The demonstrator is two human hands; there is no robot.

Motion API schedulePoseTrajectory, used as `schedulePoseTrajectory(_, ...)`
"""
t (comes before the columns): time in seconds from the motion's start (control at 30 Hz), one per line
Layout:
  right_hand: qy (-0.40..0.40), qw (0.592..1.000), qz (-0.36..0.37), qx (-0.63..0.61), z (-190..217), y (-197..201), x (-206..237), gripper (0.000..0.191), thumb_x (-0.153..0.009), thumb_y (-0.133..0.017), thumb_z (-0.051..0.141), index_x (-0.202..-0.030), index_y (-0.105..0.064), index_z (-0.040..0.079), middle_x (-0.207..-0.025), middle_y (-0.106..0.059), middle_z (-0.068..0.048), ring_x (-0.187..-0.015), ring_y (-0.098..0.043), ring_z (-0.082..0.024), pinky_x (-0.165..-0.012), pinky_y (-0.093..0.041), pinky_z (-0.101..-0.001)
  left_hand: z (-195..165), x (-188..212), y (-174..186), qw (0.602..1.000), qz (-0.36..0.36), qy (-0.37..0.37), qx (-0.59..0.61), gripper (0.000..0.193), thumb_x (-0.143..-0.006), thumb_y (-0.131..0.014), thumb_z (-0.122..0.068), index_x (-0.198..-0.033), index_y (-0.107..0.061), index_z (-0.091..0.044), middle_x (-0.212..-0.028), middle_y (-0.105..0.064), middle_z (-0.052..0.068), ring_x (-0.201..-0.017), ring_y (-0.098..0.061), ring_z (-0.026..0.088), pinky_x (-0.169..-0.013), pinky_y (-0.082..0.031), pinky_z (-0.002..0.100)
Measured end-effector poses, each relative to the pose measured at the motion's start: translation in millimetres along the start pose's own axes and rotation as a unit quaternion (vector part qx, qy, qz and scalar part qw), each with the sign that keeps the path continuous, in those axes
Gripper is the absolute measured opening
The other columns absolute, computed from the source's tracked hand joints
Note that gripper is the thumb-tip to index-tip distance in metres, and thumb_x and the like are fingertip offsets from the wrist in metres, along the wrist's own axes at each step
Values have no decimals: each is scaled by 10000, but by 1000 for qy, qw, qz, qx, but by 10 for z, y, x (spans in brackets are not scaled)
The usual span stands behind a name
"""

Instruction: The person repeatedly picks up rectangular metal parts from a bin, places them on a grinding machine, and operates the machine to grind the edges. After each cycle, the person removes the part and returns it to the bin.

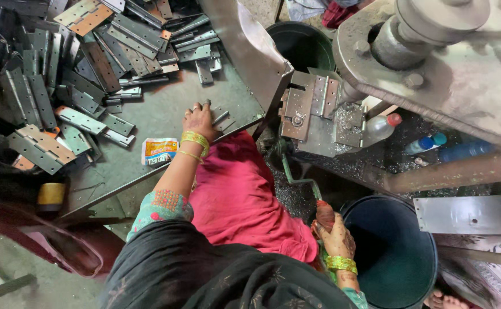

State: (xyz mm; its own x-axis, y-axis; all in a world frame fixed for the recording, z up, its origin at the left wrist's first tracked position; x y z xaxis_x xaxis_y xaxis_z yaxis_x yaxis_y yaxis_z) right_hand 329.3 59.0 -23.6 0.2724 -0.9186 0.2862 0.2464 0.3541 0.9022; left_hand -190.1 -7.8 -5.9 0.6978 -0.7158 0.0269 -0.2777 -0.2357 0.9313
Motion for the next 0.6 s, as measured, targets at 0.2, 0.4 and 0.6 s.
schedulePoseTrajectory(0.2,-10,1000,0,-29,-60,-113,-62,775,-783,-751,549,-1420,-510,179,-1197,-719,-205,-1113,-679,-432,-913,-537,-507,-3,-61,-80,1000,-6,16,14,497,-750,-811,-225,-1193,-636,-84,-1305,-580,207,-1236,-553,436,-1030,-490,503)
schedulePoseTrajectory(0.4,11,999,-14,-37,-185,-247,-151,791,-795,-768,539,-1431,-485,164,-1224,-703,-201,-1146,-661,-417,-938,-518,-505,-116,235,10,985,-156,-72,34,409,-714,-756,-112,-1108,-645,-101,-1200,-648,188,-1122,-615,449,-928,-519,515)
schedulePoseTrajectory(0.6,-4,996,21,-82,-183,-252,-242,732,-774,-807,462,-1380,-518,171,-1222,-722,-181,-1179,-673,-374,-969,-523,-473,-730,179,479,996,2,-58,61,450,-781,-724,-167,-1230,-698,-165,-1147,-720,205,-1111,-671,378,-959,-520,470)
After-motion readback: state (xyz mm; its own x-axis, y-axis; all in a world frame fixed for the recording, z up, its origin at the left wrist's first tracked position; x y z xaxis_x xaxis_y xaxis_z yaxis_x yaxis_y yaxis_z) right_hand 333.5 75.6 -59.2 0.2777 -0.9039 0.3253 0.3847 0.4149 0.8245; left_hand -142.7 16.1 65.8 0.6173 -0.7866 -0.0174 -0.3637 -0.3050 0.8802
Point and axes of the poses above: each hand's wrist, its own x-axis away from the middle knuckle, its own y-axis out of the back of the hand, z = x × y, the point moved 3 cm from there along -x, towards the middle knuckle
